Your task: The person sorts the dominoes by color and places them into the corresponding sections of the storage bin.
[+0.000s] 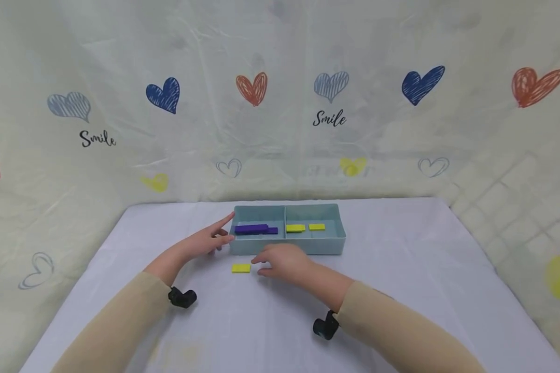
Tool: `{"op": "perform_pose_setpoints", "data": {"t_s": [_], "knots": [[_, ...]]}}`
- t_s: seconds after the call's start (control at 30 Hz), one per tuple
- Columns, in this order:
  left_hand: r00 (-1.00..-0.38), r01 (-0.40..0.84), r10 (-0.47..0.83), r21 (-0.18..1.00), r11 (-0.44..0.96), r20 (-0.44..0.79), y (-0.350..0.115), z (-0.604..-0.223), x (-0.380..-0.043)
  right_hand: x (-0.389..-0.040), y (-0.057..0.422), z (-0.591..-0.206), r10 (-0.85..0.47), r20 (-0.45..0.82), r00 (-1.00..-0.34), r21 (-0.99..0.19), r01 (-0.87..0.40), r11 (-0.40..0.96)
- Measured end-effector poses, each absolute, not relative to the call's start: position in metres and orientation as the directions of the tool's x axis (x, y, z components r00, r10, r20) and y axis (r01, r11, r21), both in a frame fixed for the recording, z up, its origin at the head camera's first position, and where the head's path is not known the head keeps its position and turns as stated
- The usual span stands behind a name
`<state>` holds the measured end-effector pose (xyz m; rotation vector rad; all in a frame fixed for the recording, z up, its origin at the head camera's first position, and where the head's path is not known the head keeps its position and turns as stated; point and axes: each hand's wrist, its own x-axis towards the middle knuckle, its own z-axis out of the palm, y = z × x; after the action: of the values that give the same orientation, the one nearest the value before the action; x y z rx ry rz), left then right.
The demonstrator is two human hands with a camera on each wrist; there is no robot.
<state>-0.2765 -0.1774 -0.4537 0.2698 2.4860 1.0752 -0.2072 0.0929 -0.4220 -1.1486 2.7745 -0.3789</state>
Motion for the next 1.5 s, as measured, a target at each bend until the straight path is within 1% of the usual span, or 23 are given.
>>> {"op": "perform_pose_setpoints", "data": {"t_s": [0.2,0.43,0.57,0.73,1.0,1.5], "knots": [[-0.894,0.028,0.344,0.731,0.682,-0.287,-0.177,-0.453,-0.275,-0.211,0.078,-0.427,-0.722,-0.033,-0.691,-0.239,-0.696,0.677],[-0.89,0.038,0.359,0.739,0.672,-0.28,-0.179,-0.454,-0.276,-0.215,0.064,-0.433,-0.749,-0.015,-0.663,-0.212,-0.73,0.65],[-0.889,0.039,0.361,0.741,0.67,-0.28,-0.18,-0.454,-0.275,-0.215,0.054,-0.435,-0.746,-0.038,-0.665,-0.203,-0.726,0.657],[-0.887,0.042,0.367,0.744,0.667,-0.279,-0.18,-0.455,-0.276,-0.218,0.046,-0.442,-0.735,-0.053,-0.676,-0.159,-0.721,0.675],[-0.887,0.047,0.371,0.746,0.664,-0.275,-0.18,-0.451,-0.274,-0.22,0.042,-0.444,-0.74,-0.056,-0.67,-0.128,-0.731,0.671],[-0.887,0.046,0.371,0.745,0.665,-0.276,-0.181,-0.451,-0.275,-0.218,0.047,-0.44,-0.723,-0.049,-0.689,-0.195,-0.704,0.683]]}}
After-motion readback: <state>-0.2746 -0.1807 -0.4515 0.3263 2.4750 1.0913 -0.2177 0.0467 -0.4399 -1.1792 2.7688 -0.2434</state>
